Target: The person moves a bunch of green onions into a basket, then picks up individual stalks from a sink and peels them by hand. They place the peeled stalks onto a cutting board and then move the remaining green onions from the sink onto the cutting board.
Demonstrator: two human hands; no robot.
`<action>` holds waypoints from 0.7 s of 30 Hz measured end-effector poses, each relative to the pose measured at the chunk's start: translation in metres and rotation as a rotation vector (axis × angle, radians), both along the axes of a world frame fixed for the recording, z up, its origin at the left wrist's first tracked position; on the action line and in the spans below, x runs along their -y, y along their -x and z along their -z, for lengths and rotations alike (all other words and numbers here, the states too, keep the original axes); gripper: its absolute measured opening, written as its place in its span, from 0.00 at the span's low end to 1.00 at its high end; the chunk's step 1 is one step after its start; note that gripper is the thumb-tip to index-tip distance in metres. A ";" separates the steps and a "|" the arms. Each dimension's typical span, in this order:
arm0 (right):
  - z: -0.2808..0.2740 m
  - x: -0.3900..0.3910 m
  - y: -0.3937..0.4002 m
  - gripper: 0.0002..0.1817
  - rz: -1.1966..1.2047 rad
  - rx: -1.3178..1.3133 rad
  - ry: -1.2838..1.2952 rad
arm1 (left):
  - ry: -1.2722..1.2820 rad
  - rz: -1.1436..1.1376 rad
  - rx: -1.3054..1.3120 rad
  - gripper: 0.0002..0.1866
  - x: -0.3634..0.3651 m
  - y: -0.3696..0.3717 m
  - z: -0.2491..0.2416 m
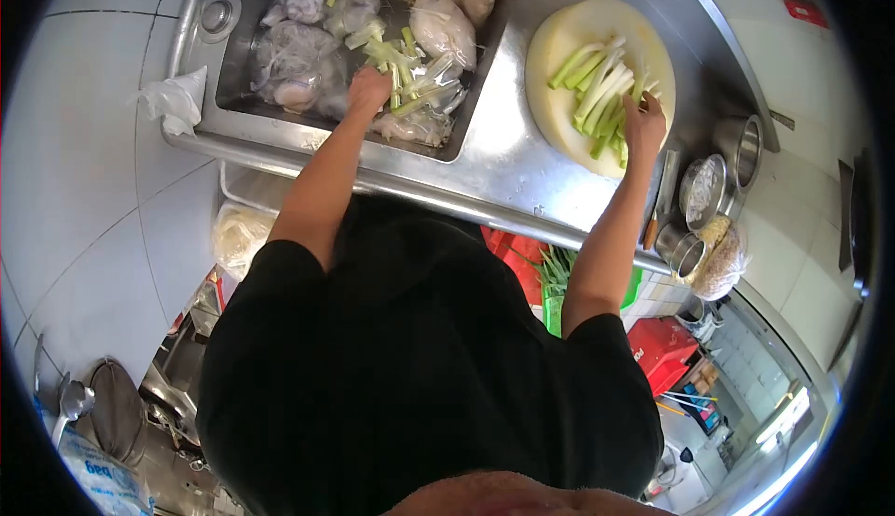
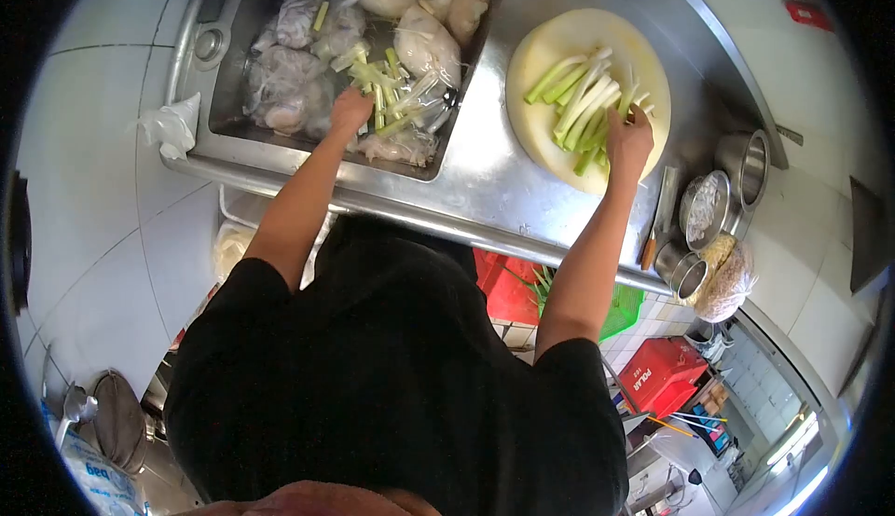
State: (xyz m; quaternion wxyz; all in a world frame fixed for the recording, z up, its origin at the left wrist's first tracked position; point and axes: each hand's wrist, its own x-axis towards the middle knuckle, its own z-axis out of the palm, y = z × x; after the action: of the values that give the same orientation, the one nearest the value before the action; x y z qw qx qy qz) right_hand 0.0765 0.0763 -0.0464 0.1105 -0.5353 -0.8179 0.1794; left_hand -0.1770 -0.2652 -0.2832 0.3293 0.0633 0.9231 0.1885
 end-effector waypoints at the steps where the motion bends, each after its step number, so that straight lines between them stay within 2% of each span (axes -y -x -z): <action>1: 0.000 0.006 0.002 0.26 0.017 -0.029 -0.024 | 0.015 -0.127 -0.009 0.28 -0.007 0.004 0.001; 4: 0.006 0.015 0.001 0.23 -0.034 -0.111 -0.293 | -0.020 -0.064 0.114 0.33 -0.003 0.019 0.047; 5: 0.006 0.020 0.003 0.18 -0.058 -0.223 -0.395 | 0.007 0.018 0.051 0.31 0.002 0.025 0.058; 7: -0.006 0.045 0.019 0.16 -0.036 -0.399 -0.198 | 0.072 0.192 -0.078 0.28 0.017 0.033 0.058; 8: -0.009 0.061 0.028 0.15 -0.020 -0.489 -0.096 | -0.026 0.116 0.081 0.25 0.026 0.037 0.047; 10: 0.008 0.097 0.052 0.12 -0.192 -0.635 0.217 | -0.225 -0.029 0.390 0.20 0.045 0.043 -0.032; 11: 0.007 0.126 0.070 0.12 -0.219 -0.610 0.472 | -0.271 -0.004 0.339 0.15 0.055 0.038 -0.056; 12: 0.010 0.152 0.088 0.13 -0.261 -0.534 0.671 | -0.288 -0.011 0.290 0.14 0.064 0.033 -0.071; 13: 0.037 0.168 0.100 0.15 -0.445 -0.445 0.757 | -0.305 -0.018 0.240 0.14 0.072 0.028 -0.084; 14: 0.066 0.193 0.110 0.17 -0.524 -0.472 0.676 | -0.324 -0.027 0.190 0.14 0.079 0.023 -0.097; 16: 0.060 0.229 0.139 0.20 -0.895 -0.484 0.093 | -0.391 0.081 -0.023 0.12 0.086 0.007 -0.130; 19: 0.061 0.252 0.168 0.17 -1.263 -0.368 -0.185 | -0.488 0.248 -0.229 0.11 0.086 -0.018 -0.177; 20: 0.067 0.254 0.173 0.16 -1.321 -0.219 0.008 | -0.526 0.304 -0.281 0.12 0.085 -0.022 -0.184; 21: 0.068 0.256 0.178 0.15 -1.369 -0.065 0.203 | -0.389 0.378 -0.311 0.12 0.089 -0.024 -0.183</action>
State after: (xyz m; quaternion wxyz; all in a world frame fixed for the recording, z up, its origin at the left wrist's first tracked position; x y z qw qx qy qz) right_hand -0.1018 -0.1800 -0.1145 -0.0538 0.0992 -0.9471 0.3004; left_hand -0.1534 -0.3538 -0.1004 0.1949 0.3239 0.8808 0.2852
